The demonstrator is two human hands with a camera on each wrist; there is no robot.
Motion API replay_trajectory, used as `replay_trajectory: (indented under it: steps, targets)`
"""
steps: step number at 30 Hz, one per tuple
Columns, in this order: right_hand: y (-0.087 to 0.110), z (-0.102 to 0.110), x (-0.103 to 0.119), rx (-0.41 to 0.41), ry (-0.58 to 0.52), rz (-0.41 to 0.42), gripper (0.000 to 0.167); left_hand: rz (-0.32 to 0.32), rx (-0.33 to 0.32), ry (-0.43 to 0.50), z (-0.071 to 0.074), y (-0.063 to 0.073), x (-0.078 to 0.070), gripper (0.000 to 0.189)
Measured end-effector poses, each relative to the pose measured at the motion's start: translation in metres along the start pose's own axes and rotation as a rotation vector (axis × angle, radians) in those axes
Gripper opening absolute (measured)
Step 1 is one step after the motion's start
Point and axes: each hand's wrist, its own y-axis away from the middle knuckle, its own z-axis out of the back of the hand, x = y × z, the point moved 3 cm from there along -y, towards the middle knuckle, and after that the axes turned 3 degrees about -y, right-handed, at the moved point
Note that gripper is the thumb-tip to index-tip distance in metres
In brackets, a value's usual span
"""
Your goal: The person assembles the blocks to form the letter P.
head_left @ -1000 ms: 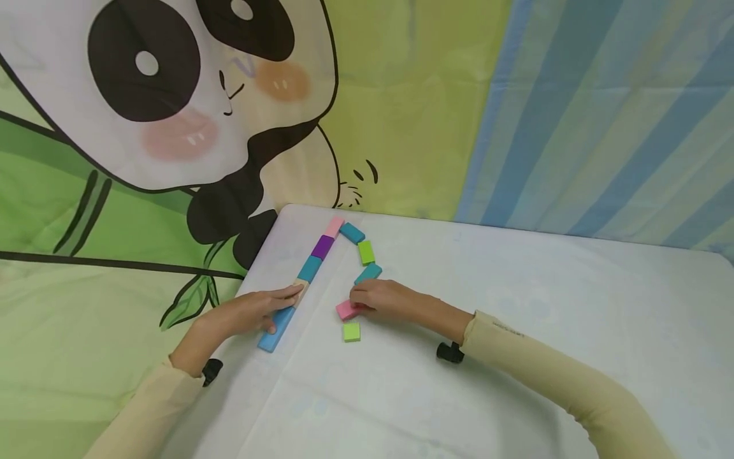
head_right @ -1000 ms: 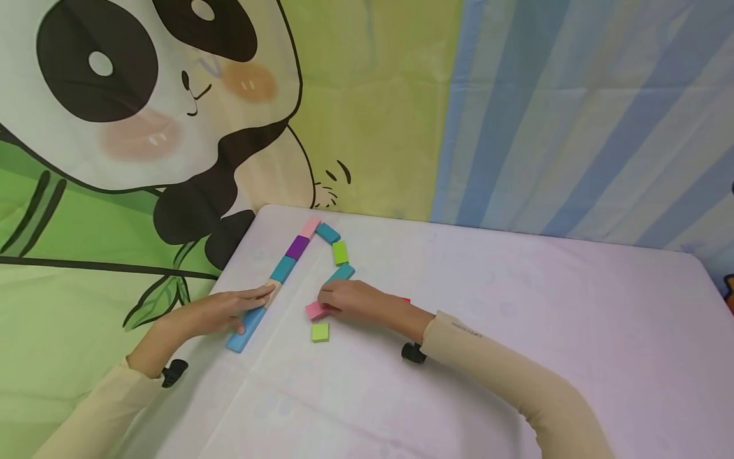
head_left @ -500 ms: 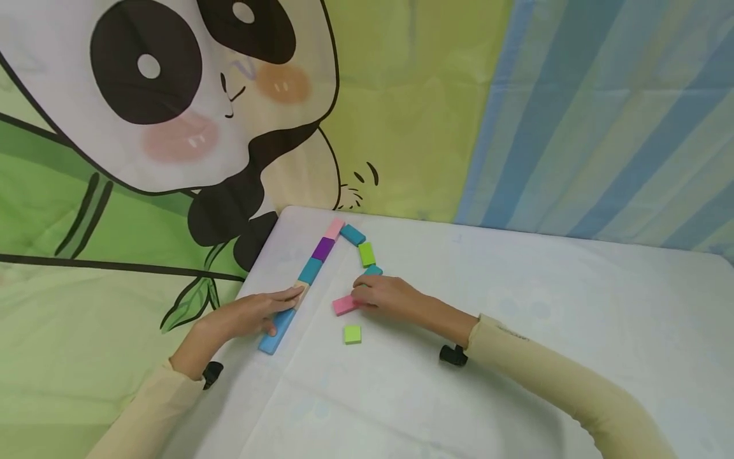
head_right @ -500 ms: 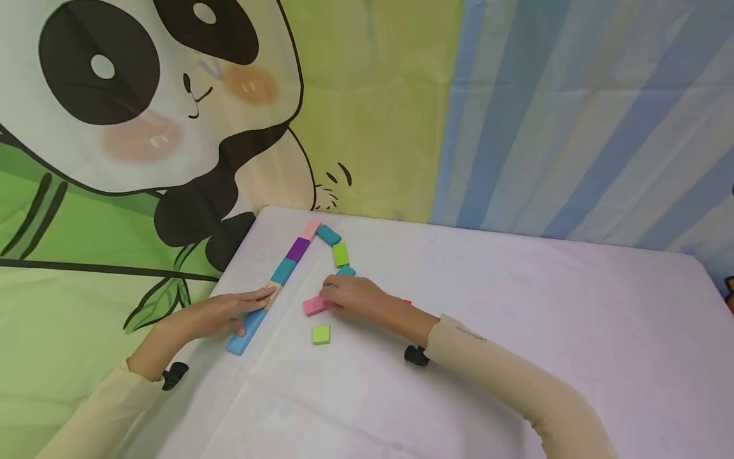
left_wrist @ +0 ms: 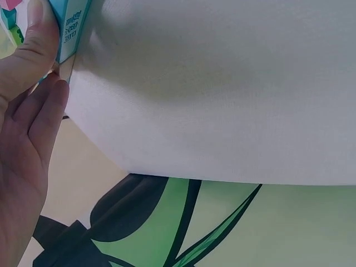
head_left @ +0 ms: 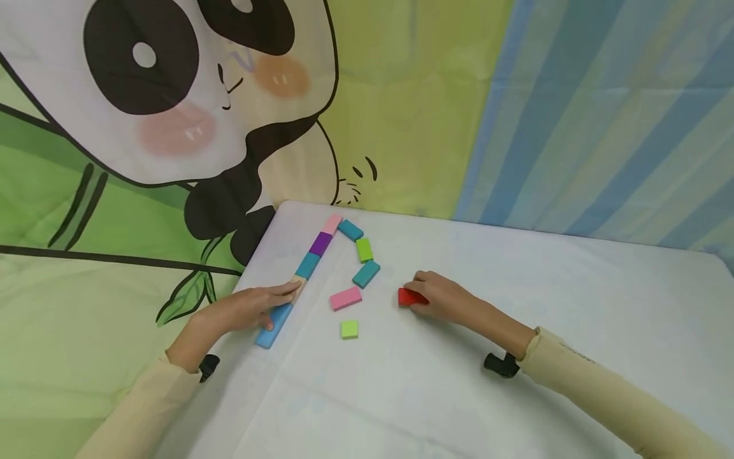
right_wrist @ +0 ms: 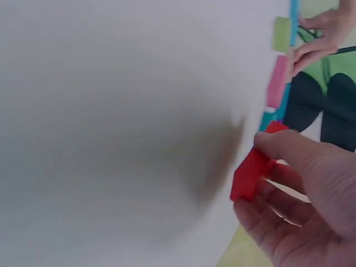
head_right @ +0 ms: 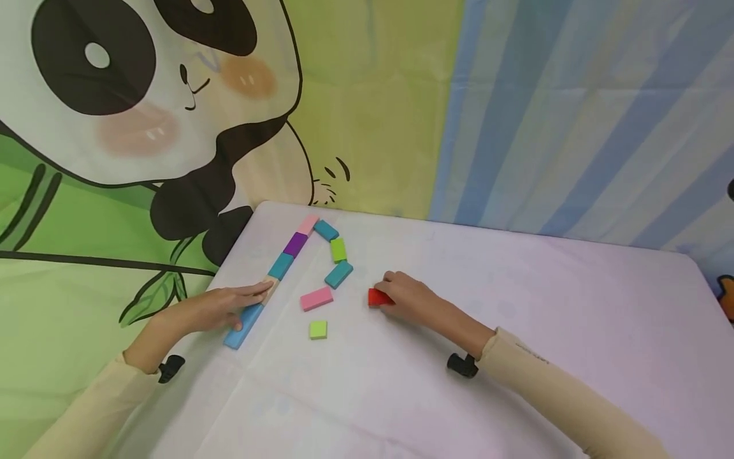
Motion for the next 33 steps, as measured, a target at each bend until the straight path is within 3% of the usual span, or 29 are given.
replay_trajectory:
  steps: [5, 10, 14, 18, 22, 26, 29, 33]
  targets:
    - [-0.042, -0.003, 0.055, -0.004, -0.118, 0.074, 0.037, -0.001, 0.007, 0.016, 0.0, 0.001, 0.001, 0.085]
    - [-0.085, -0.024, 0.109, 0.024, -0.116, 0.122, 0.036, -0.02, -0.002, -0.006, -0.001, 0.001, 0.003, 0.085]
    - [-0.108, -0.04, 0.122, 0.002, -0.105, 0.085, 0.036, -0.018, 0.003, 0.007, 0.002, 0.0, 0.002, 0.084]
    - [-0.121, -0.052, 0.118, -0.015, -0.047, 0.02, 0.037, -0.01, 0.008, 0.027, 0.003, 0.001, 0.002, 0.082]
    - [-0.126, -0.057, 0.113, -0.018, 0.041, -0.029, 0.04, -0.015, 0.0, 0.025, 0.003, 0.002, 0.003, 0.083]
    - [-0.12, -0.05, 0.111, -0.035, 0.089, -0.009, 0.049, -0.021, -0.006, 0.016, 0.001, 0.002, 0.005, 0.083]
    - [-0.103, -0.038, 0.107, -0.038, 0.067, 0.037, 0.054, -0.019, -0.004, 0.027, 0.001, 0.001, 0.005, 0.083]
    - [-0.071, -0.032, 0.102, 0.068, 0.075, 0.145, 0.05, -0.011, 0.003, 0.043, 0.001, 0.002, 0.006, 0.083]
